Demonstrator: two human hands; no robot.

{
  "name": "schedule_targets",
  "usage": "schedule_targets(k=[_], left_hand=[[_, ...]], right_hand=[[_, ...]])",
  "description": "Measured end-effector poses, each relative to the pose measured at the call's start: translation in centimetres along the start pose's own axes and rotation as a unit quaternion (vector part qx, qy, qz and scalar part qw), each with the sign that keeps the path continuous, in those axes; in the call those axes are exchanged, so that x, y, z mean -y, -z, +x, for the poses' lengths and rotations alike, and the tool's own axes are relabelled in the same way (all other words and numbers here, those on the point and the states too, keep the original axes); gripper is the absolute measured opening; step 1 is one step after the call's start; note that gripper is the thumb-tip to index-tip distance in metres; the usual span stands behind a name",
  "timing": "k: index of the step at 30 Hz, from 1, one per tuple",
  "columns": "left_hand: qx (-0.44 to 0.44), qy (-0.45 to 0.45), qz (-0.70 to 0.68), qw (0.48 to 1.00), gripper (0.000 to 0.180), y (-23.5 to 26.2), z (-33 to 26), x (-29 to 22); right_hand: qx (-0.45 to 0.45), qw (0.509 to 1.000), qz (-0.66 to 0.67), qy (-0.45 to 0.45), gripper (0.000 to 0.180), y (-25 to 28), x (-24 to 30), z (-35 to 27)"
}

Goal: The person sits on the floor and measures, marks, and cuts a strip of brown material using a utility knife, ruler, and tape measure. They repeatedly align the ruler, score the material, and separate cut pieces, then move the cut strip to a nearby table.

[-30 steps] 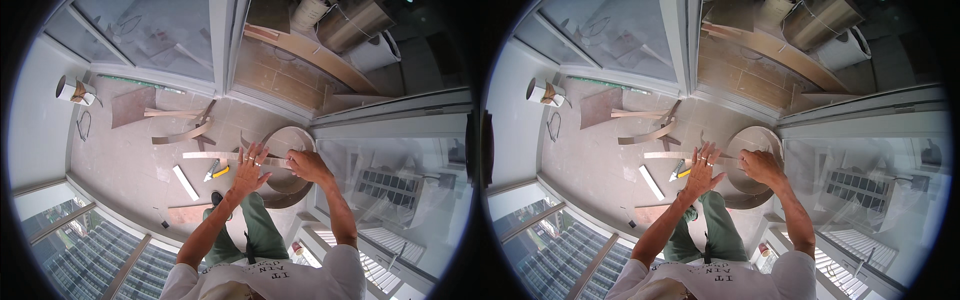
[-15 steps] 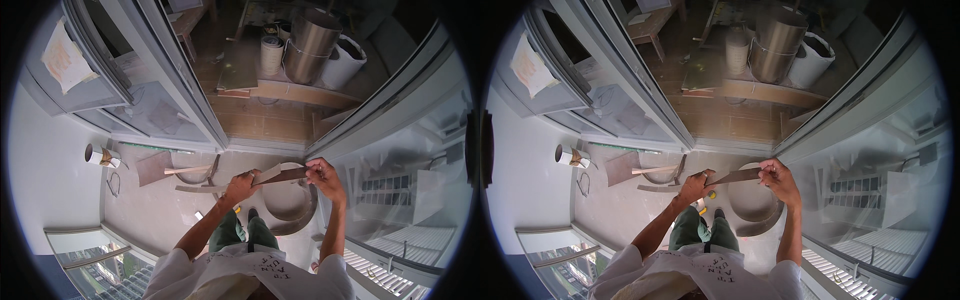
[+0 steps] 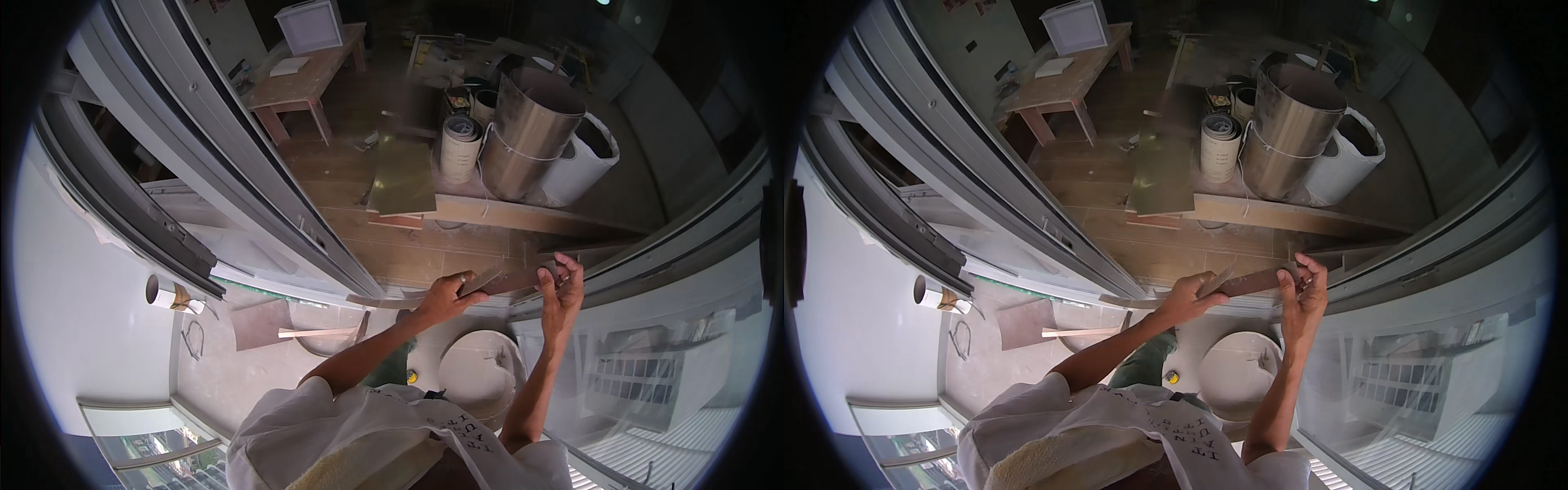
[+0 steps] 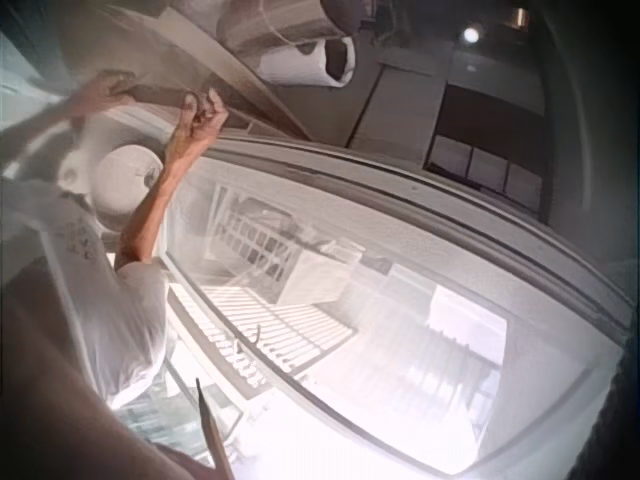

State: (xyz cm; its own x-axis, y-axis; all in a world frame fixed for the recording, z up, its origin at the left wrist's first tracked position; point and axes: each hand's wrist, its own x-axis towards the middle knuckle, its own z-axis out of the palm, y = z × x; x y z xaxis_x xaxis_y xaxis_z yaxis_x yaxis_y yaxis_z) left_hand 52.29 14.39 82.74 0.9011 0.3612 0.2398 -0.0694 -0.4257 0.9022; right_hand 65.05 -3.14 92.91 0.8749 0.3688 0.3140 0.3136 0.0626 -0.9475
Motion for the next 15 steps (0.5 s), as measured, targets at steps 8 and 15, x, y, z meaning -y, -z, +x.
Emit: schedule_targets(k=[8, 15], left_hand=[[0.109, 0.069, -0.270, 0.954, 0.045, 8.9, 17.8, 2.9], [0.109, 0.148, -0.307, 0.934, 0.056, 14.0, 27.7, 1.9]], right_hand=[[0.048, 0.998, 0.040, -0.005, 0.031, -6.4, 0.8, 18.2], [0.207, 0.977, 0.047, 0.013, 0.025, -16.4, -3.5, 32.9]])
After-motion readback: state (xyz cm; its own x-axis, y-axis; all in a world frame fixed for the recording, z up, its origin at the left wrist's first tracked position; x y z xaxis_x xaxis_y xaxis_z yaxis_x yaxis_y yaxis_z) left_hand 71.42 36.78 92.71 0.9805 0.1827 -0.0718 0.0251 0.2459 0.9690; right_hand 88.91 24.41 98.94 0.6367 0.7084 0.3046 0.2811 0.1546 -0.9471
